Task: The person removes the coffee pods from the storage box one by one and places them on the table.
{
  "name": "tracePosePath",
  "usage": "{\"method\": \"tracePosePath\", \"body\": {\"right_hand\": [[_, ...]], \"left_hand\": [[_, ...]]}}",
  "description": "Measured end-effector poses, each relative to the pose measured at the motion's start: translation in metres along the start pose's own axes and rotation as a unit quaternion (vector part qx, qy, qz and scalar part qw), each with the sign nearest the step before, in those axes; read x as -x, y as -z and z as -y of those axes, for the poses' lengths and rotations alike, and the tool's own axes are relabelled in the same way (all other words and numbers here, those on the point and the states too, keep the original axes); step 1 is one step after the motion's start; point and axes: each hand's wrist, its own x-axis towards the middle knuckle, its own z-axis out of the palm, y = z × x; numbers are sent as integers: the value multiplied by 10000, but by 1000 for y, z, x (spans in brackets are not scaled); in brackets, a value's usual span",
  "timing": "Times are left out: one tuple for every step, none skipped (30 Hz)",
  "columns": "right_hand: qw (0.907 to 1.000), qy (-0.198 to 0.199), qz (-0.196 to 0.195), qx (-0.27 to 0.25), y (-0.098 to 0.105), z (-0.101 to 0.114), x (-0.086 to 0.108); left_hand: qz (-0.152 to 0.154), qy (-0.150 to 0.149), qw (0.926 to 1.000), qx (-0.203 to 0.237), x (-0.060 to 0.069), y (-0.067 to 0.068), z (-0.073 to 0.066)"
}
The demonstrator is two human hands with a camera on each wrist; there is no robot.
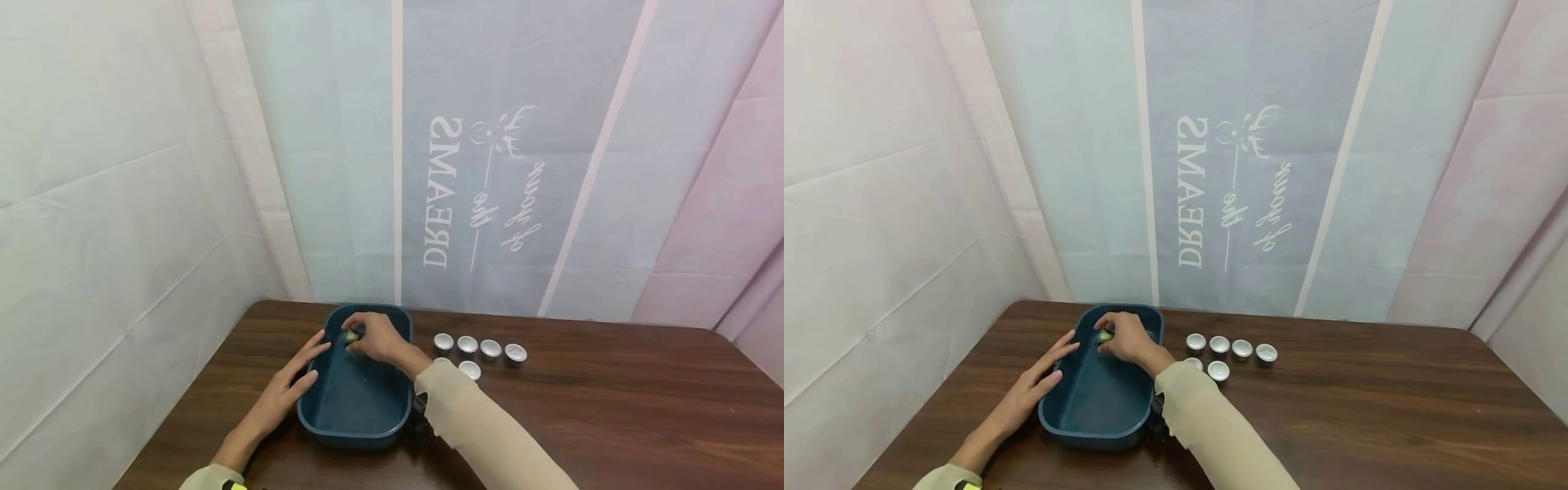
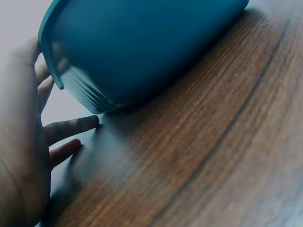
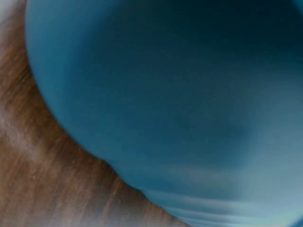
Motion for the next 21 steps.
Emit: {"method": "tracePosePath", "body": {"right_hand": [[10000, 14, 15, 34, 0, 0, 0], [10000, 40, 32, 71, 0, -1, 0], [9999, 61, 54, 112, 0, -1, 0], [9998, 87, 72, 144, 0, -1, 0], [9997, 111, 97, 183, 0, -1, 1], [9996, 128, 124, 216, 0, -1, 1], [9994, 155, 159, 252, 0, -1, 1], [9992, 179, 197, 295, 0, -1, 1], [9990, 196, 244, 332, 0, -1, 1], [9987, 205, 306, 355, 0, -1, 1], [9984, 223, 373, 374, 0, -1, 1], [9980, 243, 438, 376, 0, -1, 1], [9977, 266, 495, 371, -1, -1, 1], [9975, 272, 547, 368, -1, -1, 1], [9972, 286, 599, 345, -1, -1, 2], [9970, 297, 643, 320, -2, -1, 2], [9968, 315, 676, 304, -2, -2, 2], [9966, 321, 705, 296, -3, -2, 2], [9964, 329, 727, 294, -3, -3, 1], [9962, 332, 752, 299, -3, -3, 1], [9960, 340, 772, 298, -3, -3, 1]], "left_hand": [[-7, -2, 10000, 14, 0, 0, 0], [-17, 0, 10000, 18, 0, 0, 0], [-27, -8, 10000, 25, 0, 0, 0], [-38, -10, 10000, 24, 0, 0, 0], [-45, -4, 10000, 14, 0, 0, 0], [-53, 1, 10000, 10, 0, 0, 0], [-56, 7, 10000, 8, 0, 0, 0], [-60, -1, 10000, 0, -1, 0, 0], [-58, -12, 10000, 4, -1, 0, 1], [-59, -17, 10000, 10, -1, 0, 1], [-61, -21, 10000, 19, 0, 0, 1], [-61, -30, 10000, 21, 0, 0, 1], [-62, -34, 10000, 27, 0, 0, 1], [-64, -41, 10000, 30, 0, -1, 2], [-65, -36, 10000, 35, 0, -1, 2], [-67, -23, 10000, 36, 0, -1, 2], [-68, -17, 10000, 35, 0, -1, 3], [-72, -2, 10000, 41, 0, -1, 3], [-74, 8, 10000, 51, 0, -1, 3], [-75, 13, 10000, 51, 1, -1, 3], [-76, 21, 10000, 53, 1, -1, 2]]}}
